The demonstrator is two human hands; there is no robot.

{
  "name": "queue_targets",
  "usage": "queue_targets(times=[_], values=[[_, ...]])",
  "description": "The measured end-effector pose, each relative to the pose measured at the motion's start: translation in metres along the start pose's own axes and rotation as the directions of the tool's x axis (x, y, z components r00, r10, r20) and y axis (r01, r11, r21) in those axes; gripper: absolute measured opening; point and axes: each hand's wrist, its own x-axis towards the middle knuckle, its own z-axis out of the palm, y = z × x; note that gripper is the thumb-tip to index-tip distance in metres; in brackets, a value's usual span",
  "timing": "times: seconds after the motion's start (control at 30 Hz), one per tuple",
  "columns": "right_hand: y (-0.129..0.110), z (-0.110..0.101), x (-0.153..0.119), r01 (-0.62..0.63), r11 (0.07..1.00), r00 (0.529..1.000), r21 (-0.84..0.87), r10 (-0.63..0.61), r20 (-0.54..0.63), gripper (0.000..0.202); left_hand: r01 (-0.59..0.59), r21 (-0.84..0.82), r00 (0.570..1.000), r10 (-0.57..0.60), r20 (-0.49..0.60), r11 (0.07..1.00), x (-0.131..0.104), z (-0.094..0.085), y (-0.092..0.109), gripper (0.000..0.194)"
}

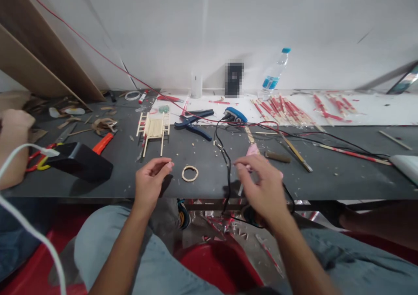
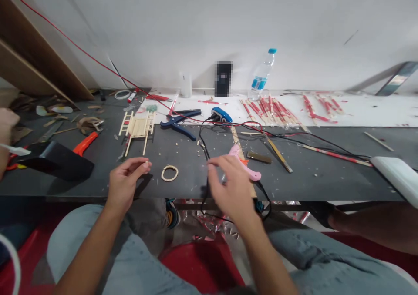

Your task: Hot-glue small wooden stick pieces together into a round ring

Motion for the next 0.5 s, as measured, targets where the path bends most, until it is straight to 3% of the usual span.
queue_targets(times=[0.1, 0.2, 0.37, 0.5], values=[[0.054, -0.026, -0.005, -0.067, 0.987, 0.997, -0.144, 0.061, -0.041, 0.029, -0.036, -0.064, 0.999, 0.034, -0.019, 0.997, 0.006, 0.008, 0.026, 0.021], [0.093, -0.024, -0.008, -0.055, 0.978, 0.997, -0.2, 0.064, 0.04, 0.042, -0.087, -0.119, 0.996, 0.087, -0.007, 0.989, 0.014, 0.019, 0.052, 0.02], [0.104, -0.012, -0.013, -0.044, 0.978, 0.996, -0.204, 0.058, 0.06, 0.043, -0.131, -0.196, 0.988, 0.145, 0.059, 0.972, 0.022, 0.039, 0.068, 0.012], [0.102, -0.023, -0.02, -0.054, 0.99, 0.998, -0.129, 0.057, 0.017, 0.039, -0.13, -0.227, 0.98, 0.16, 0.115, 0.965, 0.018, 0.047, 0.065, 0.011]])
